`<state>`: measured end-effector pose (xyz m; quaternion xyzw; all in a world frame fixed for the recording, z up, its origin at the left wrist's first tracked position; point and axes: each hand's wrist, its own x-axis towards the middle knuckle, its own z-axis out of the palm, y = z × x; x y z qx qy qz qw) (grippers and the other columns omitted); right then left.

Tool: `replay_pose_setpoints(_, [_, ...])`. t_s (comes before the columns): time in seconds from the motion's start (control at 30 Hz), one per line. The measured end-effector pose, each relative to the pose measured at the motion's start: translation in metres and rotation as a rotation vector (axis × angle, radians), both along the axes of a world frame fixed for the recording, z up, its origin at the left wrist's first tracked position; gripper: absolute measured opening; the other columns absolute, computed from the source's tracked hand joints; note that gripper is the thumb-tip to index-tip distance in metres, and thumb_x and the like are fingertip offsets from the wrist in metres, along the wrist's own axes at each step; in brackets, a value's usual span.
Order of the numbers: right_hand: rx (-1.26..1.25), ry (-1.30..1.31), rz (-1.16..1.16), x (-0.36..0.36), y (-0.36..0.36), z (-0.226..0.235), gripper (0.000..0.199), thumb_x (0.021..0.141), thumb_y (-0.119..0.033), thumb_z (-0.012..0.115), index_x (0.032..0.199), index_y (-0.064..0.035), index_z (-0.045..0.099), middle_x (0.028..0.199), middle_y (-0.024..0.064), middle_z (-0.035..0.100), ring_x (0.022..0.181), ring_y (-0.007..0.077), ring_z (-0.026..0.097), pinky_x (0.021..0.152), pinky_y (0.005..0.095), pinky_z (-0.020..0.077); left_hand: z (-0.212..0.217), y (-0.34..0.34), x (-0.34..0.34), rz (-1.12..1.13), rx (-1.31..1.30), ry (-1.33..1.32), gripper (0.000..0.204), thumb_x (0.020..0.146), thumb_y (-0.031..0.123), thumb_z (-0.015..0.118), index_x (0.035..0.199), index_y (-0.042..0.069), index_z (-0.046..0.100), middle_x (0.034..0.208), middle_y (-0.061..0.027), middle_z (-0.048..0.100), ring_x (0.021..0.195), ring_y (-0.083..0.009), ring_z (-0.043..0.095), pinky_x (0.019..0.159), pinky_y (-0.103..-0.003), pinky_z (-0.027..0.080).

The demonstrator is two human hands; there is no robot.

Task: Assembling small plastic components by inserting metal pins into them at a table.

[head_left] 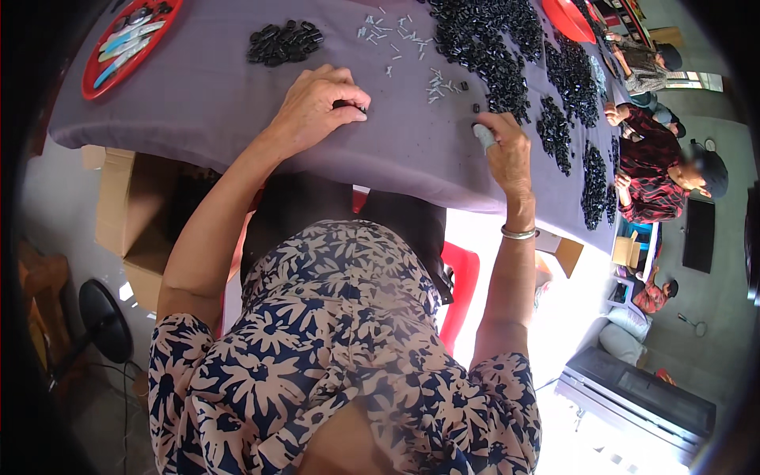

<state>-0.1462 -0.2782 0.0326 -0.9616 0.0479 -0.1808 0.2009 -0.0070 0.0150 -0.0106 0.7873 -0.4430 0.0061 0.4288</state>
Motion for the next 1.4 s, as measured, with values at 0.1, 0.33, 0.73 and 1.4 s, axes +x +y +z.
replay_pose_setpoints(0.1, [-0.031,-0.041,0.044,0.003,-0.002,-0.011,0.020,0.079,-0.001,0.070,0.099,-0.0047,0.068,0.082,0.0073,0.063,0.065,0.0177,0.057,0.062,0.0293,0.0465,-0.001,0.001,-0.001,0.003,-0.004,-0.049,0.011,0.078,0.020,0.071,0.087,0.014,0.072,0.083,0.0014,0.059,0.086,-0.0182,0.054,0.084,-0.034,0.036])
replay_pose_setpoints(0.33, [0.167,0.237,0.034,0.005,-0.021,-0.005,0.017,0.075,-0.002,0.077,0.088,-0.0018,0.067,0.077,0.0028,0.068,0.069,0.0084,0.059,0.065,0.0247,0.0487,-0.008,-0.004,-0.005,-0.006,-0.023,-0.147,0.013,0.081,0.020,0.068,0.092,0.015,0.073,0.086,0.0011,0.060,0.091,-0.0184,0.055,0.084,-0.035,0.037])
replay_pose_setpoints(0.73, [-0.173,-0.099,0.180,0.002,0.012,-0.015,0.019,0.077,0.006,0.064,0.093,-0.0010,0.056,0.084,0.0122,0.059,0.066,0.0245,0.057,0.061,0.0339,0.0472,-0.006,-0.009,-0.007,0.020,-0.035,-0.118,0.010,0.078,0.014,0.071,0.088,0.011,0.069,0.086,0.0000,0.060,0.088,-0.0197,0.056,0.081,-0.035,0.039])
replay_pose_setpoints(1.4, [0.147,-0.053,0.486,0.062,0.114,0.014,0.024,0.076,0.009,0.065,0.097,-0.0031,0.066,0.086,0.0102,0.065,0.074,0.0252,0.064,0.067,0.0289,0.0490,-0.009,-0.010,-0.005,0.029,-0.059,-0.119,0.011,0.075,0.012,0.072,0.081,0.007,0.065,0.084,-0.0020,0.057,0.089,-0.0226,0.055,0.079,-0.037,0.040])
